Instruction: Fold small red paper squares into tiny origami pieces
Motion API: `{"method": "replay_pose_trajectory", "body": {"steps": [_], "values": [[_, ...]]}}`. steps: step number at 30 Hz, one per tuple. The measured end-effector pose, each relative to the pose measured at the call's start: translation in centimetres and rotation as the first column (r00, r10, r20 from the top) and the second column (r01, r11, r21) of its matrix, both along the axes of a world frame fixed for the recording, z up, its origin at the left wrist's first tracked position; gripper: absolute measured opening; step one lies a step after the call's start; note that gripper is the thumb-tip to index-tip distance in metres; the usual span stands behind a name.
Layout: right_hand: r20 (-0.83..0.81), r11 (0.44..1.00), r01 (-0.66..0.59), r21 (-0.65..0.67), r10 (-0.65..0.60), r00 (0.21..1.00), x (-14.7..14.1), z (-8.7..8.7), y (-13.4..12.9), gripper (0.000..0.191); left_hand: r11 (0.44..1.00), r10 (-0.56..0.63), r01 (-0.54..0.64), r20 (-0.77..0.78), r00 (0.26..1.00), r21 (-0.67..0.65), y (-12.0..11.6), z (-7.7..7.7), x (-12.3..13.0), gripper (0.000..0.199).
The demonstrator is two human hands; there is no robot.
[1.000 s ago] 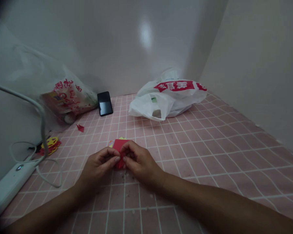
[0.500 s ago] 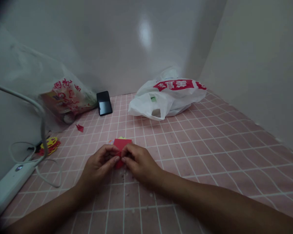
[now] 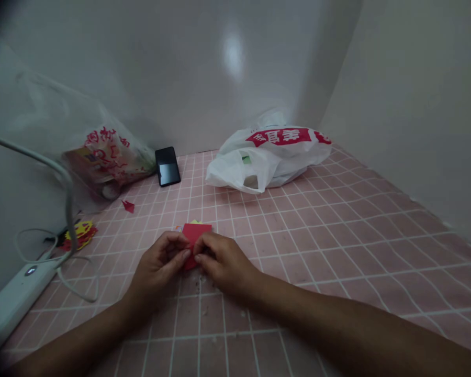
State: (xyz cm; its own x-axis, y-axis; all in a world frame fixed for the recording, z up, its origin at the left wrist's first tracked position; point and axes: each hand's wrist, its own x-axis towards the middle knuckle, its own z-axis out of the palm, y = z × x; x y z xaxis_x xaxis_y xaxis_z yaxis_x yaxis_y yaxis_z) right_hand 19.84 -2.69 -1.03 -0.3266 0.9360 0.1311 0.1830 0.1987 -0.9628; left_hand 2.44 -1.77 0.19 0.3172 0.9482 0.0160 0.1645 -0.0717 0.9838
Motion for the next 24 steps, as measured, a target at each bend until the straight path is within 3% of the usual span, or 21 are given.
{"method": "replay_pose_trajectory", "body": {"steps": [4, 8, 13, 20, 24], "values": [[0.041, 0.996, -0.013, 0.084, 0.010, 0.999, 0.05, 0.15, 0.05, 0.014, 0.998, 0.000, 0.001, 0.020, 1.000, -0.064, -0.07, 0.16, 0.09, 0.009], [0.078, 0.996, -0.003, 0.087, -0.003, 0.997, -0.08, 0.28, -0.21, 0.016, 0.997, 0.000, 0.001, 0.017, 1.000, -0.071, -0.12, 0.09, 0.20, 0.008], [0.074, 0.998, 0.044, 0.040, -0.047, 0.996, -0.10, 0.20, -0.28, 0.015, 0.986, 0.009, 0.009, 0.112, 0.994, -0.164, 0.07, -0.03, 0.25, 0.018], [0.037, 0.997, 0.078, 0.001, -0.078, 0.996, 0.09, 0.32, -0.13, 0.015, 0.991, -0.002, 0.025, 0.172, 0.985, -0.133, 0.36, -0.46, 0.15, 0.031], [-0.075, 0.997, 0.045, -0.069, -0.050, 0.996, -0.11, -0.09, -0.13, 0.012, 0.985, 0.014, 0.014, 0.160, 0.987, -0.170, 0.26, -0.17, 0.27, 0.032]]}}
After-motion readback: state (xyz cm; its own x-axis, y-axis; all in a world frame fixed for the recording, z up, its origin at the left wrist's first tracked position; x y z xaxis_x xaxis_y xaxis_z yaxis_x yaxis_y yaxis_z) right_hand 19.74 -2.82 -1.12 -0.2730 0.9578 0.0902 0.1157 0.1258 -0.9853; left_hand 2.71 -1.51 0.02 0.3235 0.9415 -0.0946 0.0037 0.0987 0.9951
